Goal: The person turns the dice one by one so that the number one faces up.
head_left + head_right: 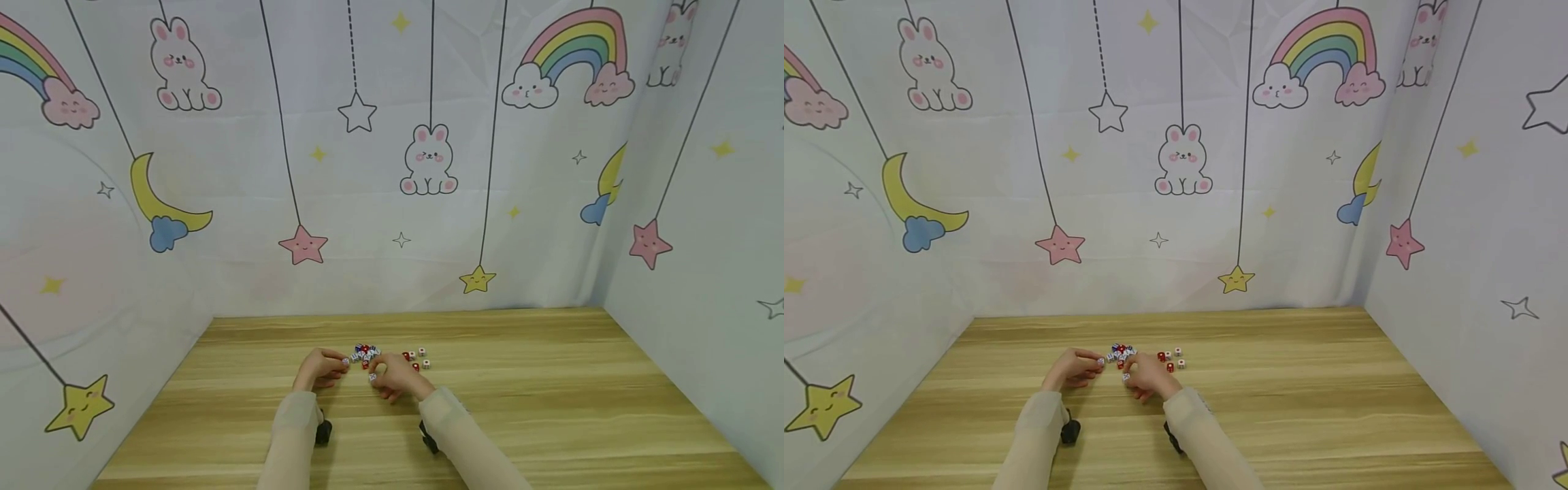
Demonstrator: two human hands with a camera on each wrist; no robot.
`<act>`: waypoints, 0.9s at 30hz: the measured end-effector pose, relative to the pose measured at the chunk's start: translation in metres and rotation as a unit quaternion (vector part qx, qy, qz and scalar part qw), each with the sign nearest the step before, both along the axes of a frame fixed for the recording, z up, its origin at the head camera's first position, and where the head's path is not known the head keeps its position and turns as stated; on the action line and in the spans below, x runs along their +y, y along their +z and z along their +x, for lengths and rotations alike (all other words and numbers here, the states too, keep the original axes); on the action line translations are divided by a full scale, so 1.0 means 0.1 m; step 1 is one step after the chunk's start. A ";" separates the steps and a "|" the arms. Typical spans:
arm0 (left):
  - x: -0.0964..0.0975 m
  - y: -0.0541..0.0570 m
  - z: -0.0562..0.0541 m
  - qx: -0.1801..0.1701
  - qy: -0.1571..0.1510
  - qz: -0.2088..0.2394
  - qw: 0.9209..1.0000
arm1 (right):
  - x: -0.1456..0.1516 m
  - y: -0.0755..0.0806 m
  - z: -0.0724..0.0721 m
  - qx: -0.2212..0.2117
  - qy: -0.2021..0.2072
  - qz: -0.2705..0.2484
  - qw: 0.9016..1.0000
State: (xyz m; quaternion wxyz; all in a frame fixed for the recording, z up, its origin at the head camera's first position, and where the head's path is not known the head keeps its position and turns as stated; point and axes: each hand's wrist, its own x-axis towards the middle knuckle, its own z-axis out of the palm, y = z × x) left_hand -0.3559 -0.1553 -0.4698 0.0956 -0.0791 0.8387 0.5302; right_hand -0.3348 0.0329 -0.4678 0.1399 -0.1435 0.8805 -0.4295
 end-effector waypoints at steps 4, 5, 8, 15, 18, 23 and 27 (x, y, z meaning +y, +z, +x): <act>0.00 0.00 0.01 -0.001 0.001 0.000 1.000 | -0.01 0.00 0.01 0.021 0.013 0.024 0.999; 0.00 0.00 0.01 -0.001 0.001 0.000 1.000 | -0.01 0.00 0.02 0.025 0.016 0.030 0.999; 0.00 0.00 0.01 0.000 0.001 0.001 1.000 | -0.02 0.01 0.03 0.037 0.020 0.044 0.998; 0.00 -0.01 0.02 -0.001 0.000 0.007 1.000 | -0.01 0.00 0.01 0.027 0.005 0.031 0.999; 0.00 -0.02 0.01 0.000 -0.001 0.009 1.000 | 0.01 -0.01 0.00 0.015 0.001 0.005 1.000; 0.00 -0.02 0.00 0.002 -0.003 0.010 1.000 | 0.05 -0.03 -0.01 0.012 0.009 -0.022 1.000; -0.01 0.00 0.00 0.003 -0.005 0.007 1.000 | 0.04 0.00 0.02 0.004 -0.003 -0.015 1.000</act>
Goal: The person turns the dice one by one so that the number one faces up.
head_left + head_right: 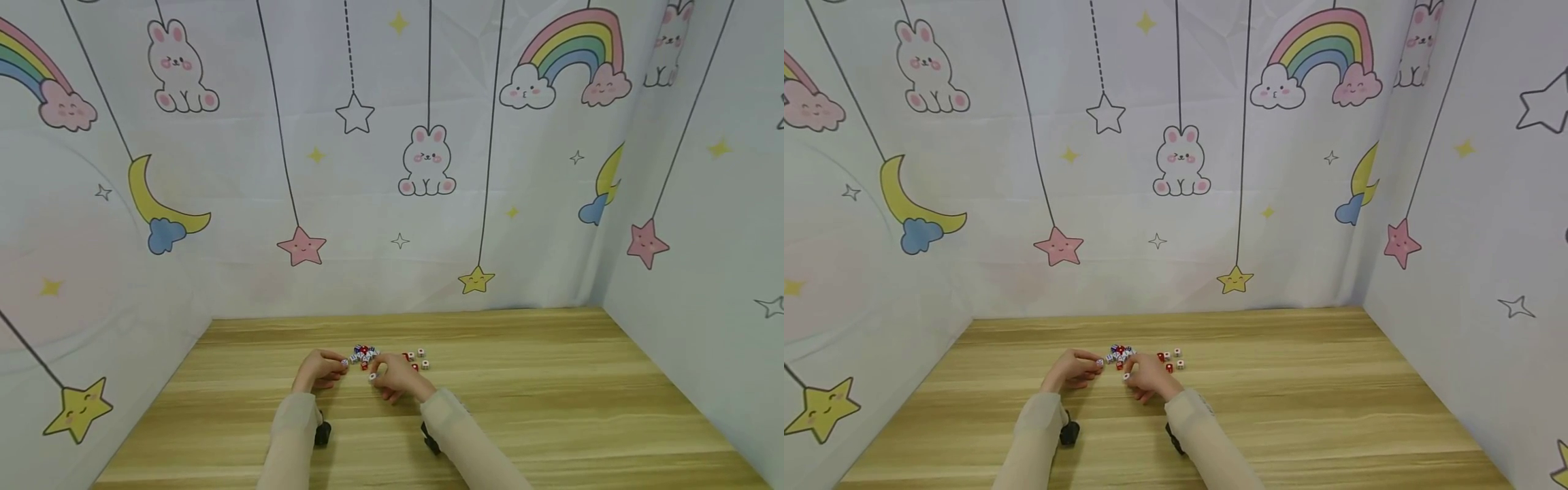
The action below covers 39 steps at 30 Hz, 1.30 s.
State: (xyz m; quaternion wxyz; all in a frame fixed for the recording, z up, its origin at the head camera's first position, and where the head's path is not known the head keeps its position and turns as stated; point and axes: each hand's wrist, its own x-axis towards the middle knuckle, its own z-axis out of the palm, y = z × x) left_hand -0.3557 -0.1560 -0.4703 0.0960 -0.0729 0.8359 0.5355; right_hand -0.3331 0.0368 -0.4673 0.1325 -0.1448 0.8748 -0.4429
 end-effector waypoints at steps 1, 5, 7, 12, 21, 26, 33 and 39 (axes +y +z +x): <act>0.00 0.00 0.00 0.000 0.000 -0.001 1.000 | 0.00 0.01 0.00 0.001 -0.001 0.003 1.000; -0.01 0.01 0.01 0.000 -0.001 -0.001 1.000 | -0.01 0.01 0.01 0.002 -0.003 0.008 1.000; -0.01 0.01 0.01 0.000 -0.001 -0.001 1.000 | -0.01 0.01 0.01 0.004 -0.004 0.009 1.000; -0.01 0.00 0.01 -0.001 -0.002 -0.001 1.000 | -0.01 -0.01 0.01 0.009 -0.005 0.011 1.000; -0.01 -0.01 -0.01 -0.012 0.003 -0.007 1.000 | 0.23 0.09 -0.11 0.017 0.009 -0.012 1.000; 0.00 0.00 -0.01 -0.011 0.004 -0.008 1.000 | 0.53 0.19 -0.25 0.037 -0.015 -0.002 0.999; -0.02 0.01 -0.01 -0.014 -0.001 -0.006 1.000 | 0.88 0.21 -0.34 0.033 -0.087 0.007 0.996; -0.02 0.02 -0.01 -0.014 0.000 -0.006 1.000 | 1.00 0.13 -0.35 0.045 -0.103 0.034 0.993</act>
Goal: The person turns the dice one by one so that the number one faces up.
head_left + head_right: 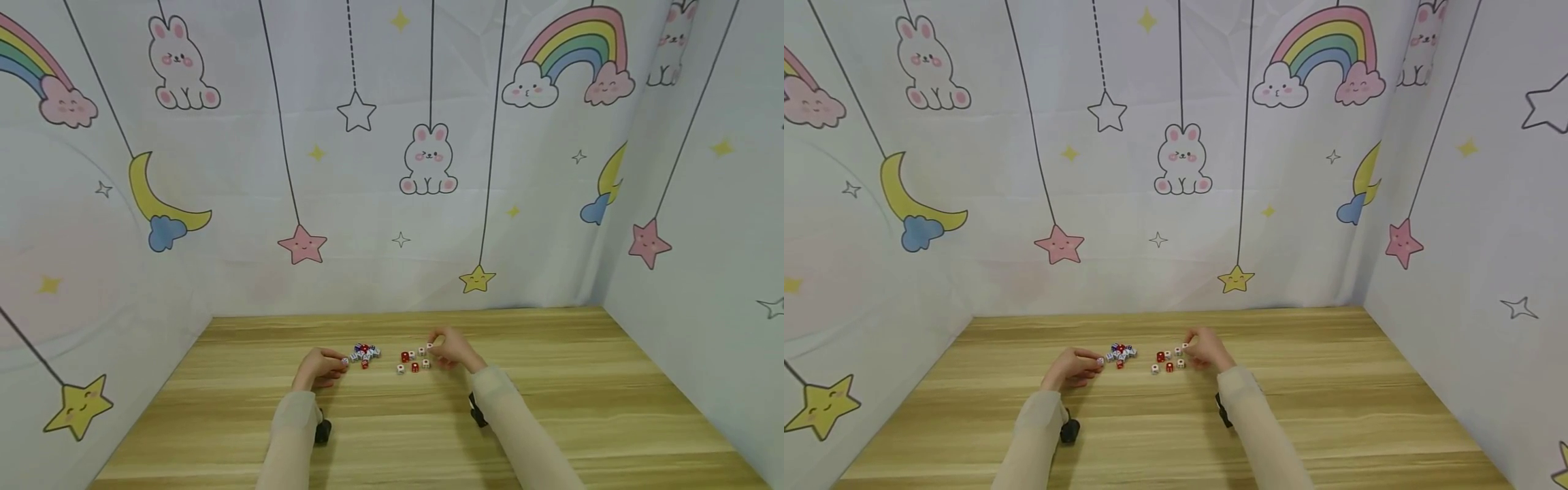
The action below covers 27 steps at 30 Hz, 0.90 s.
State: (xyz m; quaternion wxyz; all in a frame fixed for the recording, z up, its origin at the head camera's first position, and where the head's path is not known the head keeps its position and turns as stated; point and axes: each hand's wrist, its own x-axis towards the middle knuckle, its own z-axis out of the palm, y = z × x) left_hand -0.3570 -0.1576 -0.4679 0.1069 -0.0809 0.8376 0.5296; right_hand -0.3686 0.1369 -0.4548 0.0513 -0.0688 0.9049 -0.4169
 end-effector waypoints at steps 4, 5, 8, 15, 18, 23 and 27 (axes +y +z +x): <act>0.01 0.00 0.00 0.001 -0.003 -0.001 1.000 | 0.03 -0.04 0.01 0.009 -0.004 0.009 1.000; 0.01 0.00 0.00 0.001 -0.002 0.000 1.000 | 0.03 -0.04 0.02 0.008 -0.005 0.008 1.000; 0.01 -0.01 0.00 0.001 -0.002 0.001 1.000 | 0.05 -0.07 0.02 -0.002 -0.008 0.000 1.000; 0.01 -0.03 -0.02 0.002 -0.003 0.000 1.000 | 0.07 -0.10 0.04 -0.005 -0.011 -0.016 1.000; 0.00 -0.04 -0.03 0.002 -0.007 -0.003 1.000 | 0.07 -0.10 0.04 -0.012 -0.016 -0.019 1.000; 0.00 -0.04 -0.03 0.003 -0.008 -0.002 1.000 | 0.06 -0.10 0.04 -0.021 -0.028 -0.016 0.999; -0.01 -0.03 -0.02 0.003 -0.007 0.000 1.000 | 0.05 -0.11 0.05 -0.025 -0.034 -0.017 0.999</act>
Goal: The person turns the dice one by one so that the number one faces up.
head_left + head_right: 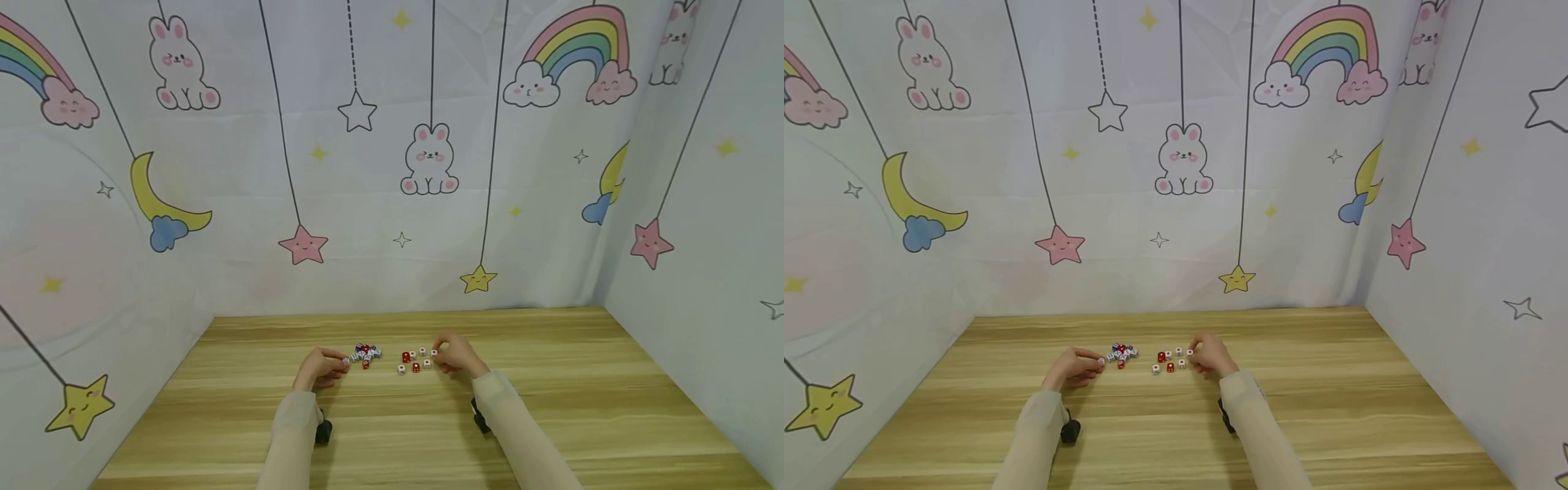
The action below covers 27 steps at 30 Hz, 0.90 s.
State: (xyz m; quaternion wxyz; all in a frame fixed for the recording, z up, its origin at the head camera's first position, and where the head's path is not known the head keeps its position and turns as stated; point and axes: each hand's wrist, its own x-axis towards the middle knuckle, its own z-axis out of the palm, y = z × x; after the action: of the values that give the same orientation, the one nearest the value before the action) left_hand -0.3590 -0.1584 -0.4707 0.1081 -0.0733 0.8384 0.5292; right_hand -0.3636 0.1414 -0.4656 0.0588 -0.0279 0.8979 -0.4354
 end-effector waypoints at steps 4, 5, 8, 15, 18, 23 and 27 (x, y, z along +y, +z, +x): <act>0.00 0.00 -0.01 -0.002 0.000 -0.002 1.000 | 0.01 0.00 0.00 0.000 0.000 -0.006 1.000; 0.00 0.00 -0.01 -0.003 0.000 -0.002 1.000 | 0.01 0.00 0.00 0.001 -0.001 -0.003 1.000; 0.00 0.00 -0.02 -0.008 0.005 -0.003 1.000 | -0.03 0.03 0.00 0.044 -0.006 0.028 0.999; 0.00 0.00 -0.02 -0.009 0.006 -0.005 1.000 | -0.37 0.19 0.03 0.115 0.023 0.051 0.992; 0.00 -0.01 -0.01 -0.009 0.008 -0.005 1.000 | -0.57 0.24 0.06 0.091 0.064 0.018 0.994; 0.01 -0.01 -0.01 -0.002 0.006 -0.006 1.000 | -0.83 0.23 0.07 0.051 0.108 -0.002 0.993; 0.01 0.00 0.01 -0.001 0.006 -0.002 1.000 | -0.97 0.16 0.07 0.025 0.119 -0.006 0.993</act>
State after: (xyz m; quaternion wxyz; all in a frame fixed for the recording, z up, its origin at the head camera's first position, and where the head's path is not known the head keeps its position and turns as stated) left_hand -0.3583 -0.1570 -0.4703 0.1058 -0.0788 0.8391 0.5278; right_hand -0.3565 0.0442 -0.4497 0.0869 -0.1455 0.8870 -0.4295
